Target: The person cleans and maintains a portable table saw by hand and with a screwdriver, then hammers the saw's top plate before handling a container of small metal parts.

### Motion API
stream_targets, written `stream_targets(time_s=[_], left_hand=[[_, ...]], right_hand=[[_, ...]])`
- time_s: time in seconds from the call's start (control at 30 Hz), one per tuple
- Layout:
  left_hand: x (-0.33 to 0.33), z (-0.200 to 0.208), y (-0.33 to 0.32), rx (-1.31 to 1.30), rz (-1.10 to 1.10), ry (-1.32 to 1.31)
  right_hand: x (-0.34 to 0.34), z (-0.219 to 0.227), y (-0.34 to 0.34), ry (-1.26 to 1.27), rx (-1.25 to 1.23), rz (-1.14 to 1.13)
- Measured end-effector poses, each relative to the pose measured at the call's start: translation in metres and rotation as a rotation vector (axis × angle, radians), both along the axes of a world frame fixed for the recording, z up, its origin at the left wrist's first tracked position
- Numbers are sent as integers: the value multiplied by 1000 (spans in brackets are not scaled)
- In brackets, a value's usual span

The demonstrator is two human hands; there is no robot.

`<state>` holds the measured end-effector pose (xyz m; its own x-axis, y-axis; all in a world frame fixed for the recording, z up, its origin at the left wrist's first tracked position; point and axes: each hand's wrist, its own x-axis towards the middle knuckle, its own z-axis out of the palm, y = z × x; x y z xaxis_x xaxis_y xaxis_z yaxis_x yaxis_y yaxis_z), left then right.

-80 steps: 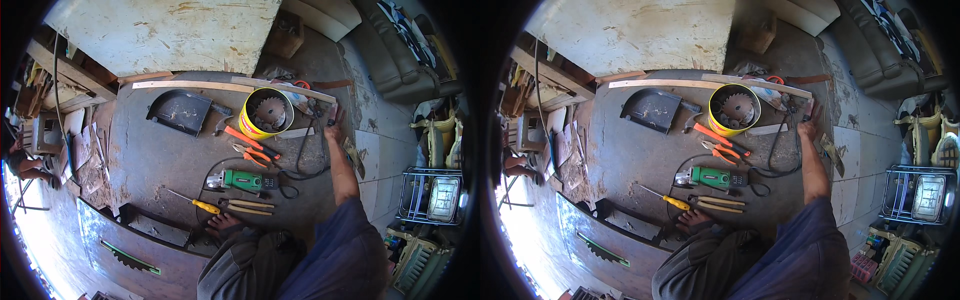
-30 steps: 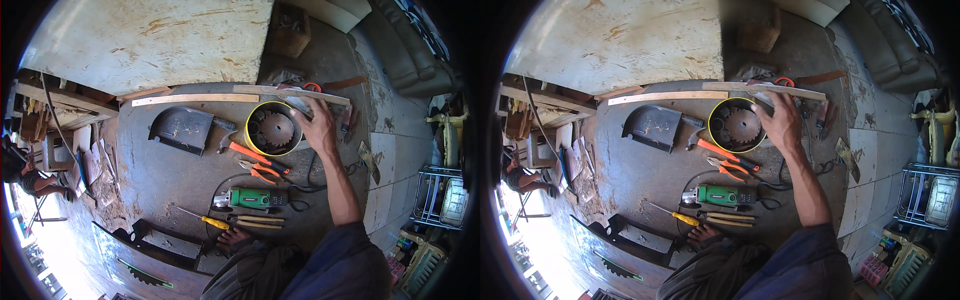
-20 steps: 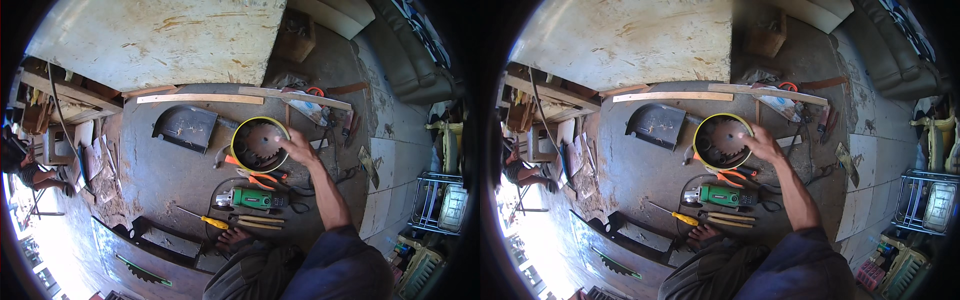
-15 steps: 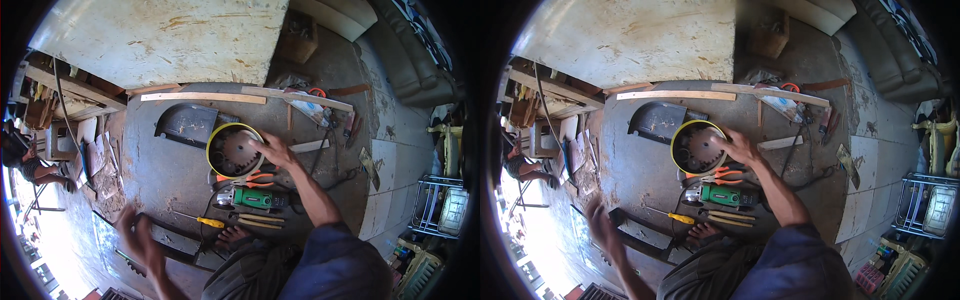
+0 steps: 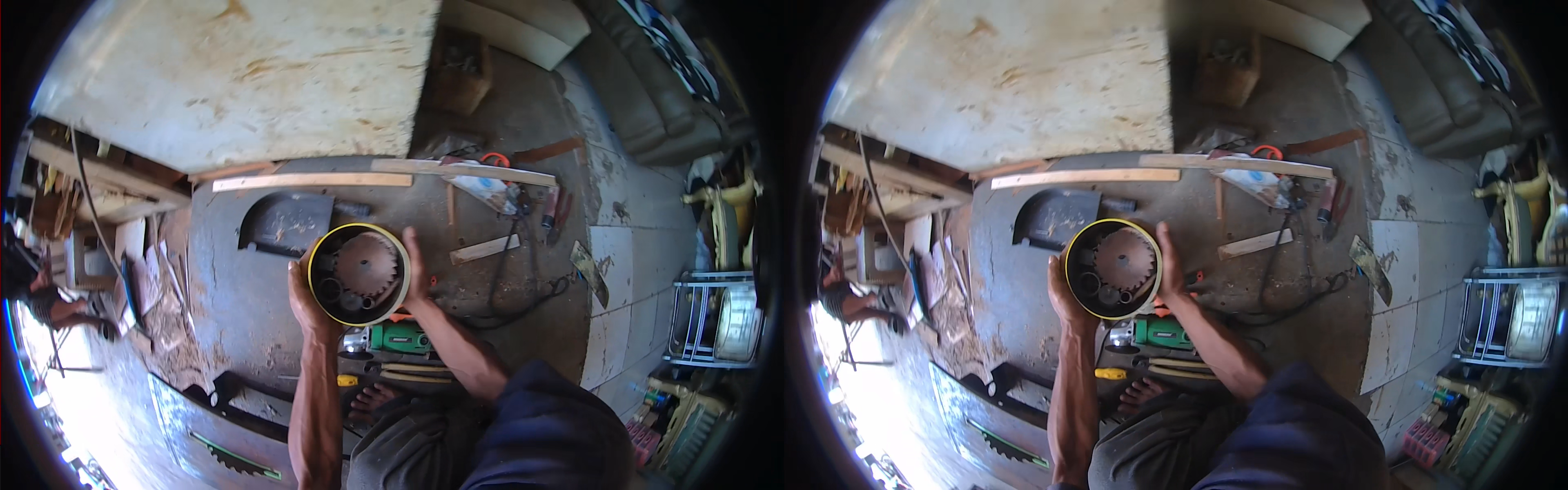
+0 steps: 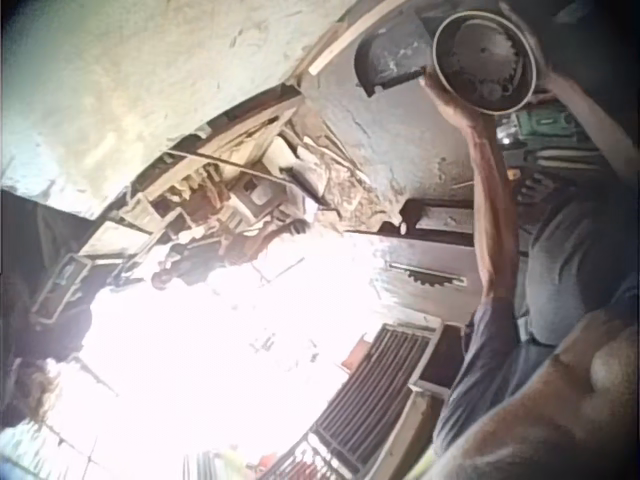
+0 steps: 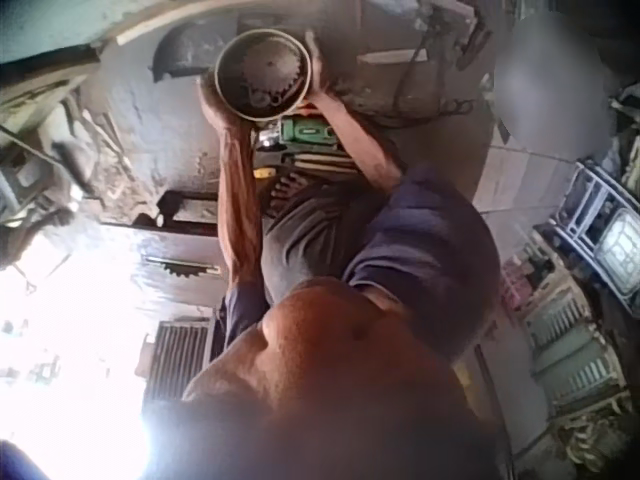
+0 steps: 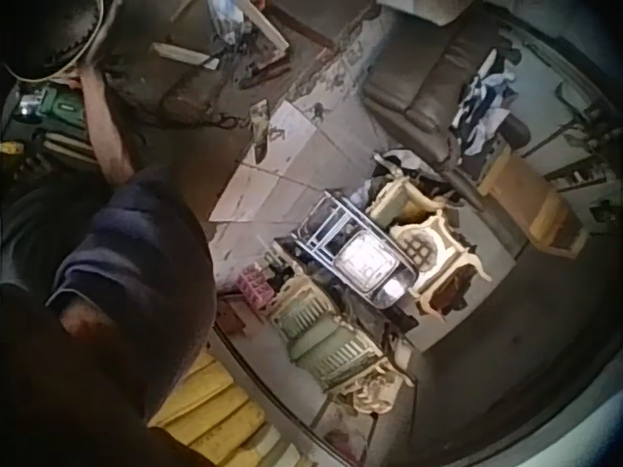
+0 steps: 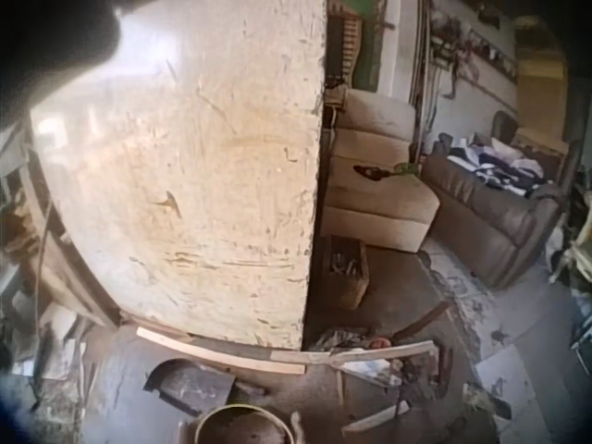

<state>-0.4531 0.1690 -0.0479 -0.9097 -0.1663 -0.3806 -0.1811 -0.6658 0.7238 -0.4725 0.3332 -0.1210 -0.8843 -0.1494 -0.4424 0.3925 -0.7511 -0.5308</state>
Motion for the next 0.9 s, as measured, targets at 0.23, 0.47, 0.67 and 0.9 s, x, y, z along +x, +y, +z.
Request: stream_targets(time_s=[0.23, 0.47, 0.67, 0.9], left_hand=[[20, 11, 1, 191, 262, -185], [60, 42, 7, 14, 365, -101], [65, 40, 7, 130, 374, -245], [61, 45, 2, 165, 509, -382]], right_hand=[[-10, 54, 2, 38, 61, 191], [20, 80, -16, 86, -35, 88], [21, 69, -9, 2, 121, 172], [7, 68, -22, -102, 167, 199]])
